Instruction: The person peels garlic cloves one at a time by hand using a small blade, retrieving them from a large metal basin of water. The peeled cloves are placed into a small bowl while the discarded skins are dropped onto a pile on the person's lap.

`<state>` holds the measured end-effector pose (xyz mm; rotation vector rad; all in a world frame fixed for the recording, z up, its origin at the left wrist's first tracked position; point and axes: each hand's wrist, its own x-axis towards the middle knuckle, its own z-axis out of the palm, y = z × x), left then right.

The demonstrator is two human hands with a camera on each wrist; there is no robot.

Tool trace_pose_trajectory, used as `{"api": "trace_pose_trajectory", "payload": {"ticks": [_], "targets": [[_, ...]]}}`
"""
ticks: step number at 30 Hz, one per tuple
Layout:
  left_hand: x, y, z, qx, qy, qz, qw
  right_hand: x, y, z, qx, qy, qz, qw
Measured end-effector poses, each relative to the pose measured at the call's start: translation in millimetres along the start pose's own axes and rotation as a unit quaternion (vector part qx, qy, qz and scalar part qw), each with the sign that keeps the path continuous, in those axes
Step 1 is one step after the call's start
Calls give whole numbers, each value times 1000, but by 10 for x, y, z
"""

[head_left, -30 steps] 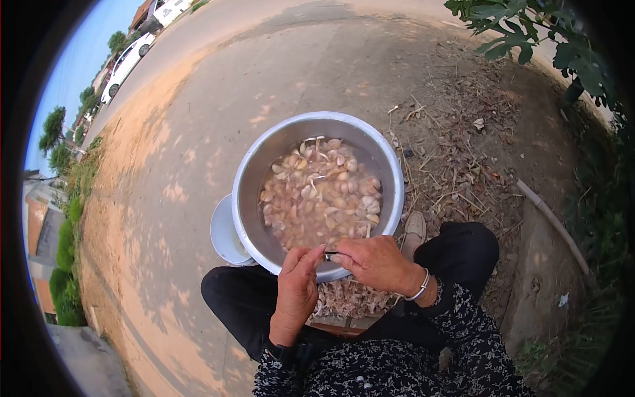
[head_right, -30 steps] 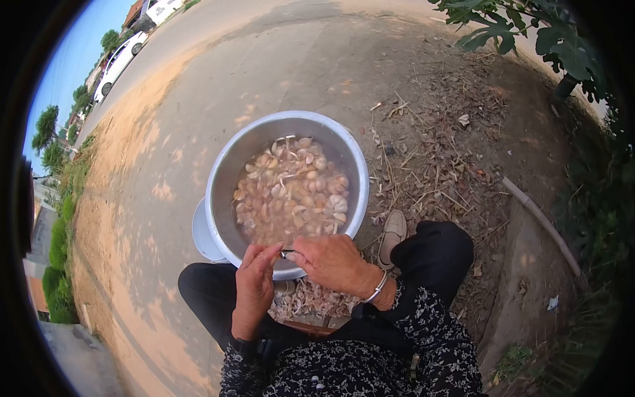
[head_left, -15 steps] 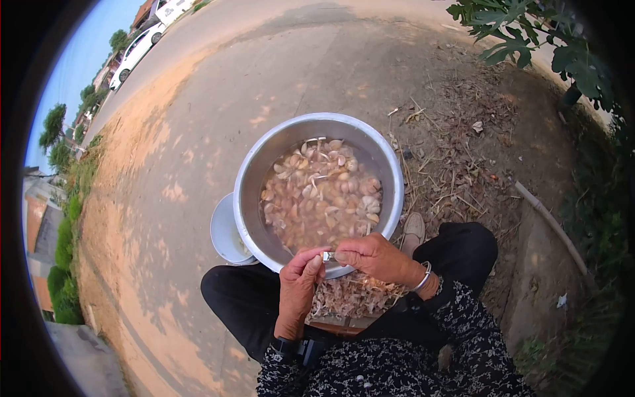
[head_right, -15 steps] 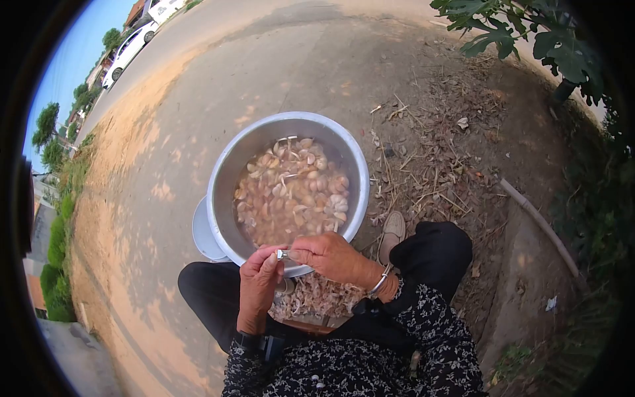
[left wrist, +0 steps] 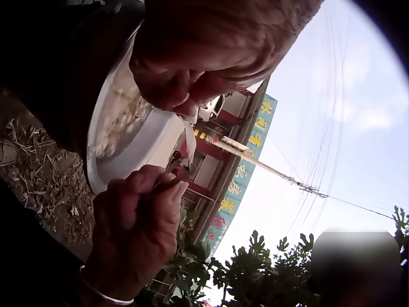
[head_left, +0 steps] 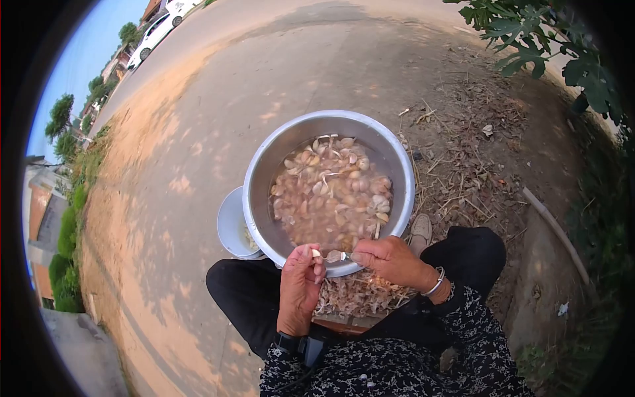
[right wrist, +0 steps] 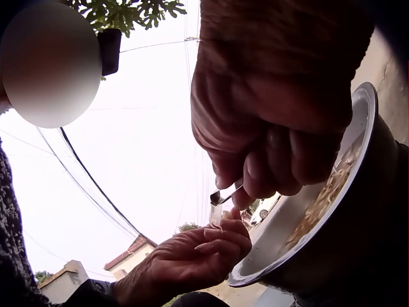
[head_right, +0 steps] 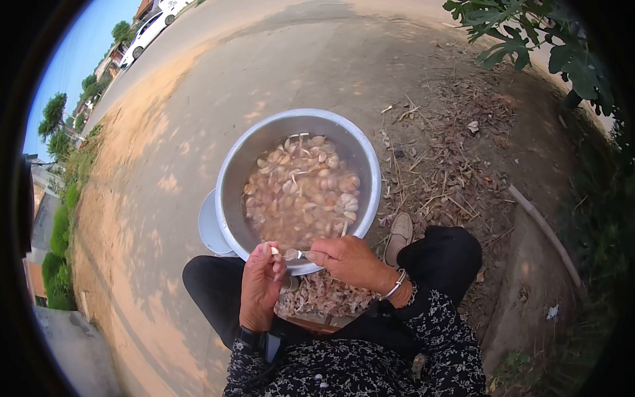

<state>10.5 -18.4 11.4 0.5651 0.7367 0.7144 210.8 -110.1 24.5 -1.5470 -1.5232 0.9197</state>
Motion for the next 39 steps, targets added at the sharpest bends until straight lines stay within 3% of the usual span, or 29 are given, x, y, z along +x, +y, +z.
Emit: {"api": "trace_pose_trajectory", "payload": {"ticks": [1,3,4,6,7,8,10,11,16,20,22,23,25,31,35,37,39], "targets": [[-7,-3,-16,-6,-10,3,1000,-8,7,20,1,0,1,1000],[-64,25,-4,16,-15,7,1000,-39,-6,97,47,-120,-64,990],[-109,43,10,37,-18,12,999,-64,-57,149,48,-122,-64,989],[-203,64,18,52,-6,22,998,-126,-179,286,-211,-234,-63,947],[-251,75,0,69,6,29,997,-137,-98,373,-190,-134,-98,968],[-285,78,-22,70,11,29,997,-160,-79,403,-186,-136,-99,968],[-330,43,-34,79,24,44,996,-116,-248,278,-88,-4,-63,994],[-354,21,-26,78,26,43,996,-95,-236,284,-109,14,-68,992],[-363,-44,45,85,31,80,993,-67,-253,331,-122,40,-63,990],[-337,-77,19,87,34,48,994,-75,-201,356,-111,49,-87,989],[-306,-119,-17,-32,0,-5,999,-89,-150,397,-102,76,-82,989],[-294,-124,-27,-32,0,-6,999,-92,-137,409,-92,101,-79,988],[-271,-121,-35,-121,-14,-58,991,-91,-173,344,-98,82,-60,990],[-286,-167,60,31,49,49,997,-94,-241,345,-117,79,-46,989],[-271,-172,13,-31,16,5,999,-91,-162,387,-108,88,-71,988],[-265,-179,13,-22,9,-58,998,-93,-154,383,-109,80,-65,989],[-304,-191,124,31,24,-31,999,-101,-136,387,-110,73,-58,990]]}}
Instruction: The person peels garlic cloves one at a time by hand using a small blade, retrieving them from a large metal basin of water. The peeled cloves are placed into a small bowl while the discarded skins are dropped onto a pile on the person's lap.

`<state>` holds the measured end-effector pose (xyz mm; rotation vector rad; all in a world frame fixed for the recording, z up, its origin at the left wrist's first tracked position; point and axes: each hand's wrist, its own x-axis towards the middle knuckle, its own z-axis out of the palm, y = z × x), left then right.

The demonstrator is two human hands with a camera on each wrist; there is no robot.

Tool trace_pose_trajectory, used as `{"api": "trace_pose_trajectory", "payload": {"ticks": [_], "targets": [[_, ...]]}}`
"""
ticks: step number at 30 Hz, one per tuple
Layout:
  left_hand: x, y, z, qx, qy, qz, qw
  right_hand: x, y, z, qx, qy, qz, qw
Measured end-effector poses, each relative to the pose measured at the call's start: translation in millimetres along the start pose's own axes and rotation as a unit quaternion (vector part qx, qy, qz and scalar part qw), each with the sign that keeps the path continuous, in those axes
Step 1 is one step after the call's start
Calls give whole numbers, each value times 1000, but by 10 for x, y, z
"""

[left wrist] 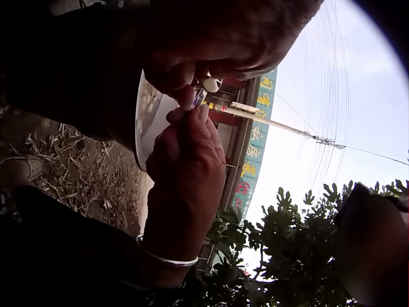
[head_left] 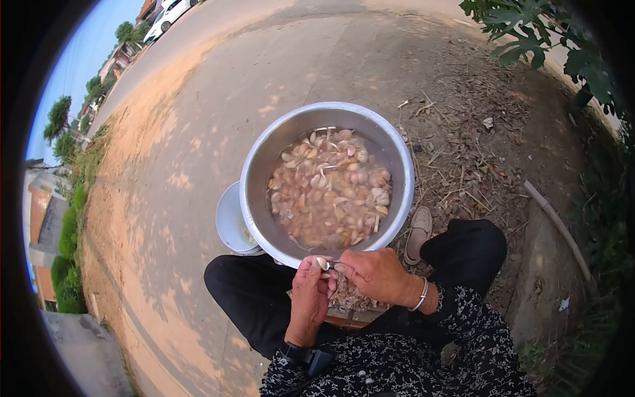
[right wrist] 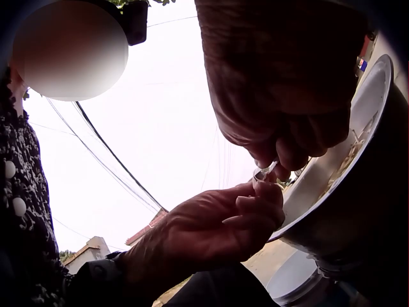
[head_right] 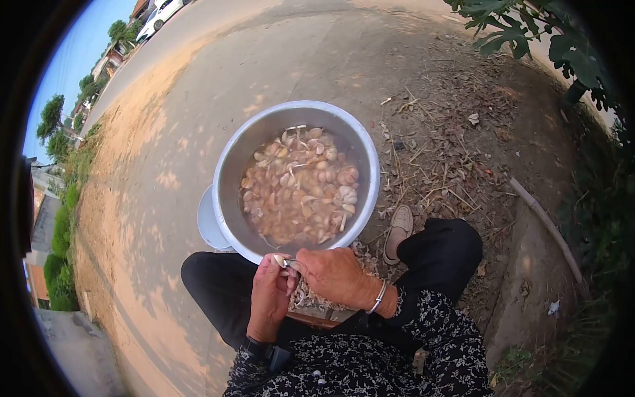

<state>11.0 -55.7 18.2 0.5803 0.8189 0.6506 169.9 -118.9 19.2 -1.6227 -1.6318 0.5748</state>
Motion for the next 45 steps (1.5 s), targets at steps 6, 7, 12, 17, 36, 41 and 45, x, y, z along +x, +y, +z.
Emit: {"api": "trace_pose_trajectory", "payload": {"ticks": [6,7,12,17,36,41,45], "targets": [[-9,20,0,156,17,44,987,-2,17,9,-28,-20,-6,999],[12,22,-32,118,25,29,992,2,18,-12,-18,-19,-3,1000],[74,242,-228,-98,-39,-45,993,22,60,-94,26,-40,2,999],[360,835,-524,-20,92,129,987,39,65,-83,60,-41,21,997],[193,353,-267,50,-40,46,997,99,-10,-90,119,-22,65,990],[143,230,-15,0,-10,48,999,78,-103,27,228,28,156,961],[145,39,188,-18,79,142,987,53,-188,247,290,91,216,928]]}}
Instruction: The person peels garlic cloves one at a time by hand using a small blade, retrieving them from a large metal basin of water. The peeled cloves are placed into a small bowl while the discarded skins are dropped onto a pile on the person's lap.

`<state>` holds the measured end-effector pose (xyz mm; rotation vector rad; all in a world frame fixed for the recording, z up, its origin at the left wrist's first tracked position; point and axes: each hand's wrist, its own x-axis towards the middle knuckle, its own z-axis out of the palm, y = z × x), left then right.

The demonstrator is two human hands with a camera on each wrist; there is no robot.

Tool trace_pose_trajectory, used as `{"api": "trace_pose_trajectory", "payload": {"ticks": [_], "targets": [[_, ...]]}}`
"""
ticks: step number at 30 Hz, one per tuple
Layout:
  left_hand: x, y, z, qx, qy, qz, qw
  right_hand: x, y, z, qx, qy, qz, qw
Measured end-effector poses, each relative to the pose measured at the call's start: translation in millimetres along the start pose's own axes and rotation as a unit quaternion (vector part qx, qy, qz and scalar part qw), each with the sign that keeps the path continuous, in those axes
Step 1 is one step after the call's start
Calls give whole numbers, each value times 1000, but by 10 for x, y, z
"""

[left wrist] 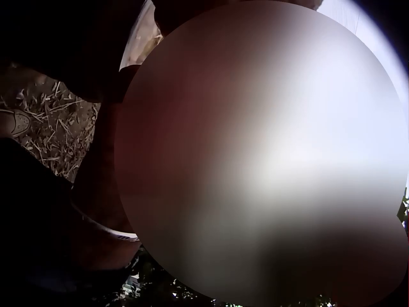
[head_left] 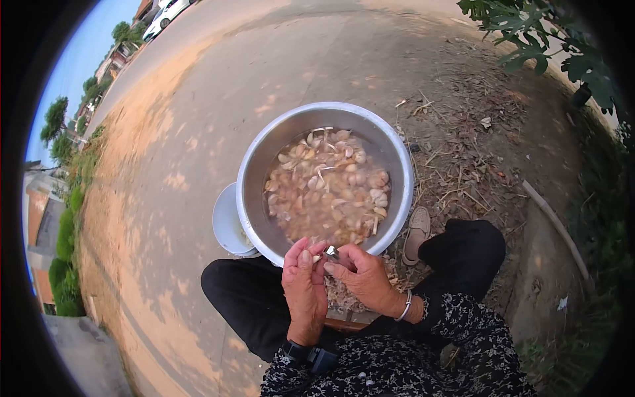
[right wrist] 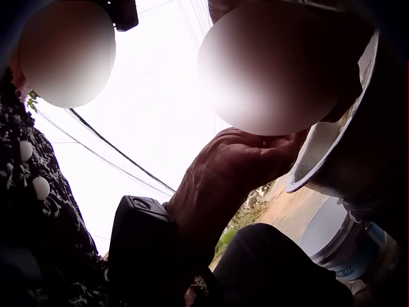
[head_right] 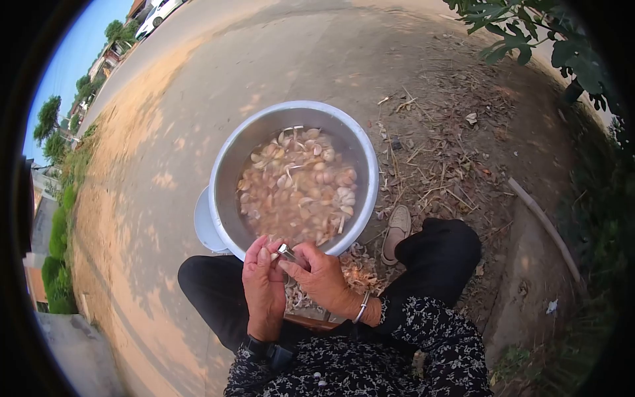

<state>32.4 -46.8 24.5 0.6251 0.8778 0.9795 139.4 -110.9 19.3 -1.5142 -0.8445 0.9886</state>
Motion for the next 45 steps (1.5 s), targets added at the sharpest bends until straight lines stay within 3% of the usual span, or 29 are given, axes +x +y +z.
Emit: {"api": "trace_pose_trajectory", "payload": {"ticks": [7,9,10,12,13,15,19,21,22,23,24,25,26,27,28,29,30,32,33,34,36,38,39,40,43,45], "targets": [[-136,-191,69,-18,-4,19,1000,34,111,110,236,9,61,970],[-47,-154,-102,-108,-77,-106,985,26,36,21,367,-56,116,921],[-17,-151,-144,-108,-76,-105,986,30,45,-10,367,-57,116,921],[22,-139,-174,-168,-110,-175,964,42,82,-74,423,-113,190,879],[20,-127,-157,-168,-110,-175,964,60,98,-106,422,-113,190,879],[-17,-70,-104,-121,-68,-147,979,98,111,-157,496,-187,205,823],[-124,37,-161,-22,-36,-76,996,134,-100,-202,466,-197,176,845],[-204,50,-341,182,-104,-55,976,201,-308,-141,306,-71,23,949],[-239,62,-406,269,-105,-70,955,246,-419,-40,309,-79,25,947],[-252,3,-493,389,-135,11,911,334,-552,116,223,-20,-129,966],[-233,-113,-596,498,-165,92,846,444,-668,279,126,42,-281,951],[-188,-273,-750,572,-181,174,781,603,-726,507,86,41,-323,942],[-183,-194,-708,664,-213,256,669,764,-722,729,45,40,-364,930],[-179,-272,-738,724,-206,260,605,906,-628,891,44,40,-366,929],[-159,-344,-758,779,-195,263,534,1065,-505,1050,-64,11,-356,932],[-164,-281,-701,791,-203,230,530,1176,-473,1134,-171,-15,-341,924],[-106,-240,-709,789,-199,236,531,1216,-543,1064,-173,-16,-347,922],[-105,-202,-807,761,-224,293,534,1106,-652,690,-121,63,-329,934],[-136,-128,-759,782,-244,235,524,1042,-687,449,-113,49,-285,951],[-174,1,-674,778,-250,234,527,1024,-694,185,-108,40,-244,963],[-255,304,-489,744,-323,146,567,1005,-549,-227,-45,47,-196,978],[-163,464,-316,707,-277,186,623,918,-473,-591,-111,65,-169,977],[-34,482,-271,699,-250,228,630,900,-427,-690,-99,70,-148,982],[91,508,-192,712,-223,198,636,886,-394,-738,-99,72,-147,982],[542,271,-156,754,-191,218,589,900,-166,-827,-56,93,-109,988],[730,79,-132,788,-174,134,575,970,73,-769,-15,92,-120,988]]}}
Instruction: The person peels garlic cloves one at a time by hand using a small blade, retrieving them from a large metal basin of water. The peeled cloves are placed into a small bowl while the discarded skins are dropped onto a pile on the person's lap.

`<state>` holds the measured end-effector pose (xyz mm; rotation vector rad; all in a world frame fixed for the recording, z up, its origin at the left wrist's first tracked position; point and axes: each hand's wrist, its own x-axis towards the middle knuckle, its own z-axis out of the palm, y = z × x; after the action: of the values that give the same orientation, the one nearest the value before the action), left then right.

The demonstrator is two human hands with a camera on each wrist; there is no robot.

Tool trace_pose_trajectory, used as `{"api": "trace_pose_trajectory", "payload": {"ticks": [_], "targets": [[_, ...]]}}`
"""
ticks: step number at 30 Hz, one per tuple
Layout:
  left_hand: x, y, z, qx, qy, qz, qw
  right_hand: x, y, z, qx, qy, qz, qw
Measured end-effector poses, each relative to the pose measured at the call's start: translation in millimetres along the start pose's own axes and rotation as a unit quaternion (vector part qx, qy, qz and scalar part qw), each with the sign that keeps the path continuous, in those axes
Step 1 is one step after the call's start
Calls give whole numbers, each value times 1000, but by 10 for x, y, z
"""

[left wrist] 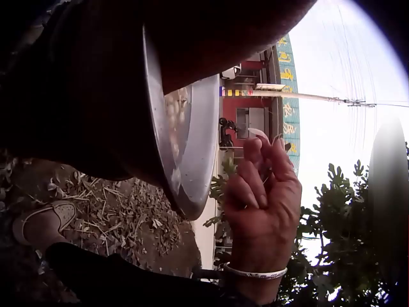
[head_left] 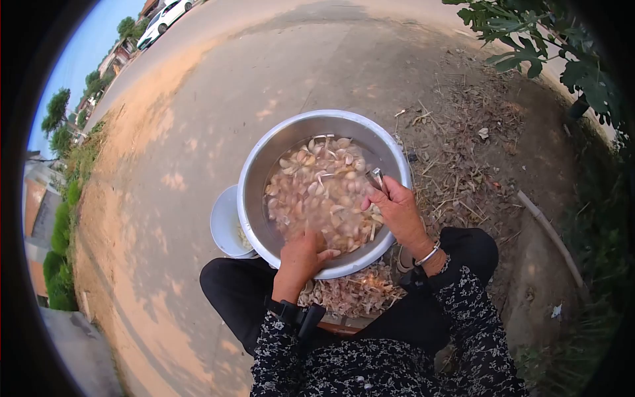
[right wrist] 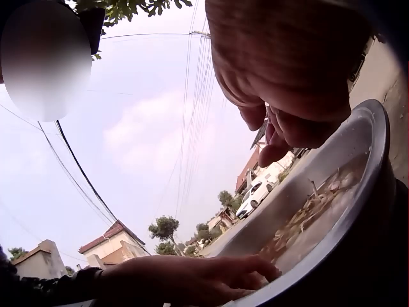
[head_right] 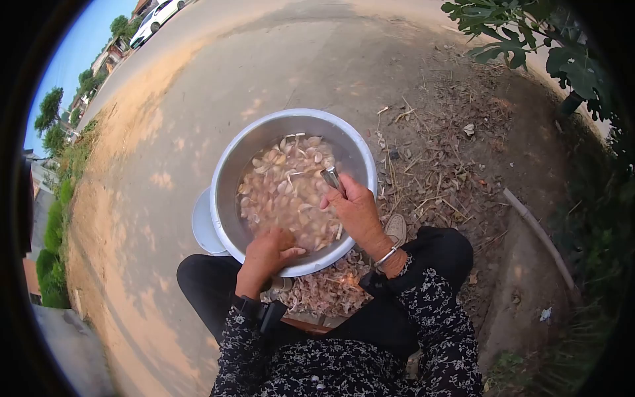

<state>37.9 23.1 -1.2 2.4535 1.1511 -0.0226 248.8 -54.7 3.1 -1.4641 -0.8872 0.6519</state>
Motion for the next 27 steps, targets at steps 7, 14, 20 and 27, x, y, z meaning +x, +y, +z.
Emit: {"api": "trace_pose_trajectory", "payload": {"ticks": [7,14,20,27], "targets": [[367,16,529,-135,-13,162,977,-209,-132,-37,65,-76,65,993],[-155,253,-300,-588,-134,-50,796,-309,-176,-115,91,-46,66,993],[-728,200,12,-659,-229,-51,714,-291,-209,-131,66,-67,74,993],[-764,189,-10,-774,-108,-18,624,-439,-72,11,-68,-289,96,950]]}}
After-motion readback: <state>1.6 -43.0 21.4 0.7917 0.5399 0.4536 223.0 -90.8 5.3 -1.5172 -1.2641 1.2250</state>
